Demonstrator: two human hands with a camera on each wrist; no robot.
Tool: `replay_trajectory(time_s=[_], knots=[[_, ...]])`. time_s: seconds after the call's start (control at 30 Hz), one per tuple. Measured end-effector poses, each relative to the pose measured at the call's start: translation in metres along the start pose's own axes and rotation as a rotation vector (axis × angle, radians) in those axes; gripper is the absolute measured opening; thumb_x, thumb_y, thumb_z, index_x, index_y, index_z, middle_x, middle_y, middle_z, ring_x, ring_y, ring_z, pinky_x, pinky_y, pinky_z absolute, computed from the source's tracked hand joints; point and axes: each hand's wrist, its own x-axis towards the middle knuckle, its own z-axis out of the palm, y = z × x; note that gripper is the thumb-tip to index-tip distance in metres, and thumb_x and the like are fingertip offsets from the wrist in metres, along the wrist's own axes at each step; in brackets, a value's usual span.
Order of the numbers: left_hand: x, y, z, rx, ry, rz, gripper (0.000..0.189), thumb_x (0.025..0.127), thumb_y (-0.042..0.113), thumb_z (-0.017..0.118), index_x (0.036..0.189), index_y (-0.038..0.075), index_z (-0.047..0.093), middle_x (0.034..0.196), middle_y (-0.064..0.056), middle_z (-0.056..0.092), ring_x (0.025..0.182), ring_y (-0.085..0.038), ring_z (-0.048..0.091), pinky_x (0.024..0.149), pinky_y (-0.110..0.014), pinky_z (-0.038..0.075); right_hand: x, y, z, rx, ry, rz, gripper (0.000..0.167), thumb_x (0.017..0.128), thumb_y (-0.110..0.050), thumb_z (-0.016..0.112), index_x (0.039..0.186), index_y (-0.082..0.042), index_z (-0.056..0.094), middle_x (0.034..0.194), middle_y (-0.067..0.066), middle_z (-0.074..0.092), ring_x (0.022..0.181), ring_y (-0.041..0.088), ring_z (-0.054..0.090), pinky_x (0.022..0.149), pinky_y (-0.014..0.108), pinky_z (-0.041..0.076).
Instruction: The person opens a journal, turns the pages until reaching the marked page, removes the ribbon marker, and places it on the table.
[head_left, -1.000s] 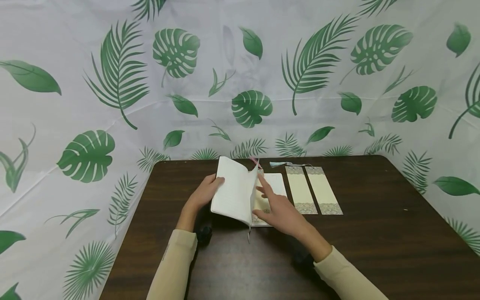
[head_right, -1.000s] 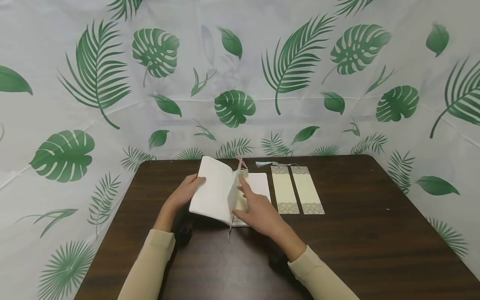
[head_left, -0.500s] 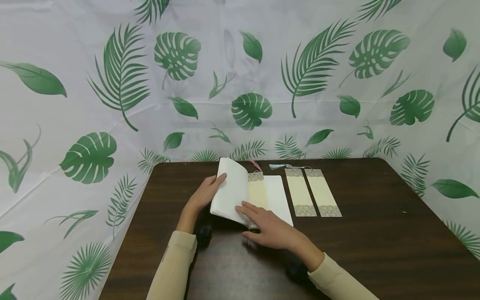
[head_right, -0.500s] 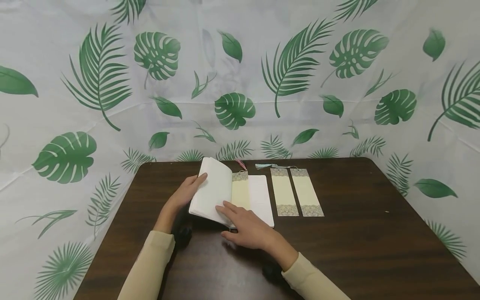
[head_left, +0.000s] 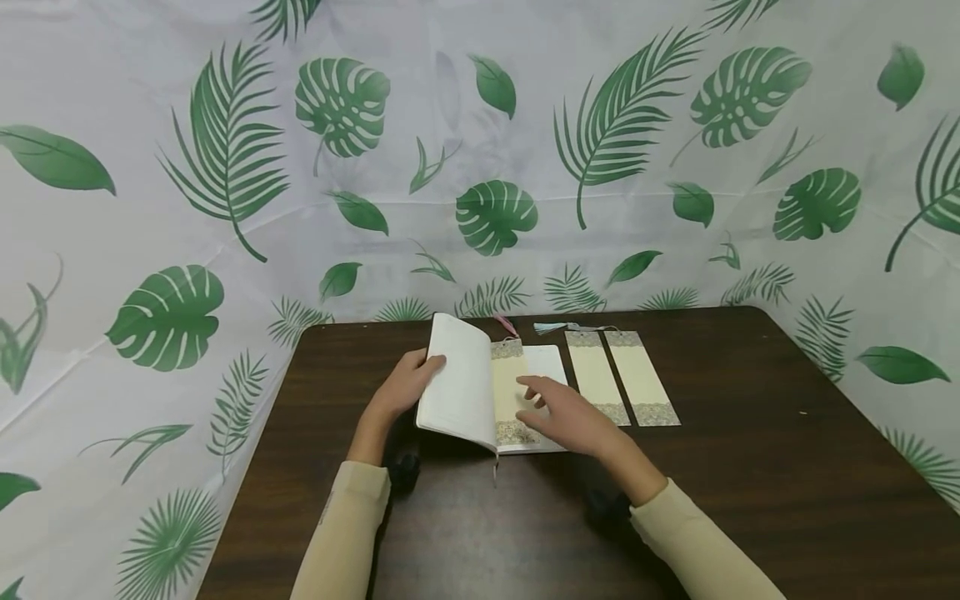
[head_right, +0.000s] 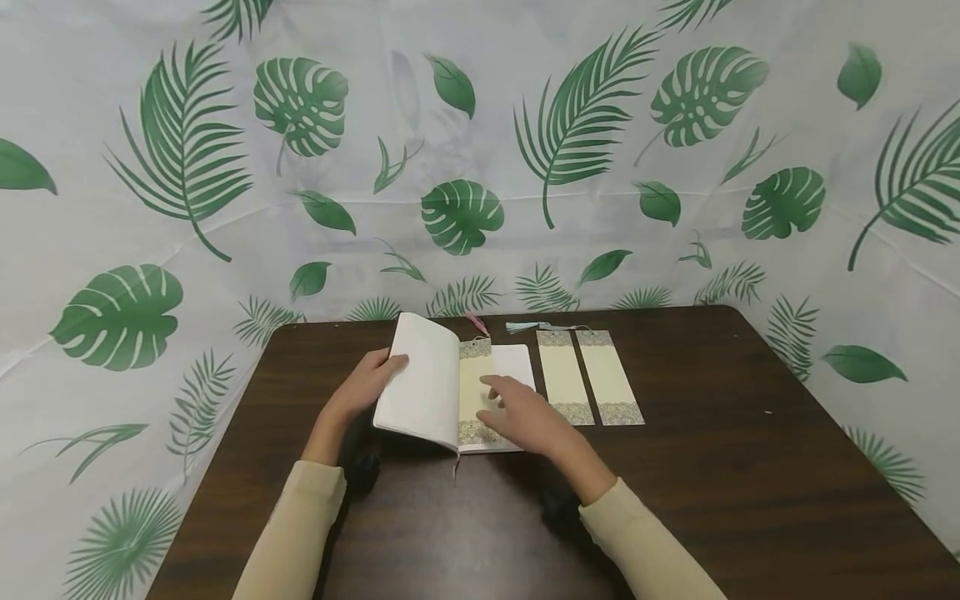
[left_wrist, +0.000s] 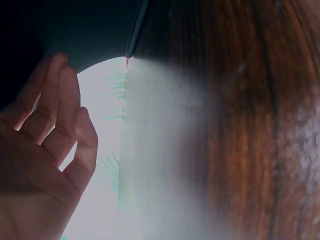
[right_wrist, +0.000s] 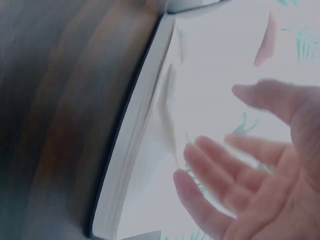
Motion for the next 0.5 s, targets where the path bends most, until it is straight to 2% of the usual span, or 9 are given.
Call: replay_trajectory(time_s=[0.13,0.27,0.3,0.37,0.43,0.5], knots=[[-0.001,0.0,-0.001,0.011,0.0,0.002,0.044,0.116,0.033,0.044,0.131,-0.003,0.066,0.099,-0.015,0.072,0.077,-0.02,0.07,0.073,-0.037,0.059,0.013,0.011,-0.006,0.037,0.054,0.128,0.064,0.109,-0.033,0.064,0.16,0.0,0.047,0.128,0.018,0.07,0.113,0.032,0.07,0.085,0.046,0.058],[-0.001,0.003,0.0,0.011,0.0,-0.003,0.044,0.116,0.033,0.044,0.132,-0.002,0.065,0.098,-0.014,0.071,0.077,-0.021,0.07,0.073,-0.038,0.059,0.024,0.02,-0.007,-0.01,0.069,0.185,0.06,0.109,-0.036,0.061,0.153,0.004,0.053,0.116,0.016,0.072,0.095,0.025,0.067,0.074,0.04,0.052],[-0.001,0.003,0.0,0.011,0.0,-0.003,0.044,0.116,0.034,0.043,0.132,-0.001,0.065,0.098,-0.014,0.071,0.077,-0.021,0.07,0.073,-0.038,0.059,0.027,0.021,-0.007,-0.035,0.063,0.187,0.054,0.109,-0.036,0.061,0.145,0.004,0.06,0.109,0.014,0.071,0.087,0.023,0.063,0.071,0.038,0.05],[-0.001,0.003,0.0,0.004,0.0,-0.009,0.043,0.116,0.033,0.044,0.132,0.0,0.066,0.098,-0.014,0.071,0.076,-0.021,0.07,0.073,-0.038,0.059,0.032,0.025,-0.004,-0.057,0.051,0.175,0.039,0.108,-0.035,0.061,0.119,0.002,0.068,0.089,0.008,0.064,0.074,0.019,0.053,0.065,0.035,0.043],[-0.001,0.003,0.0,0.004,-0.002,-0.006,0.044,0.116,0.033,0.044,0.132,-0.001,0.066,0.098,-0.014,0.071,0.076,-0.021,0.07,0.073,-0.038,0.059,0.036,0.026,-0.001,-0.053,0.04,0.15,0.033,0.108,-0.032,0.061,0.091,-0.004,0.061,0.075,0.003,0.05,0.066,0.017,0.042,0.062,0.034,0.036],[0.0,0.003,0.0,0.007,-0.005,-0.005,0.044,0.116,0.034,0.044,0.133,-0.001,0.065,0.098,-0.014,0.072,0.076,-0.02,0.07,0.073,-0.038,0.059,0.039,0.027,0.002,-0.018,0.032,0.136,0.04,0.109,-0.031,0.06,0.078,-0.009,0.046,0.071,0.002,0.039,0.065,0.017,0.034,0.062,0.034,0.032]])
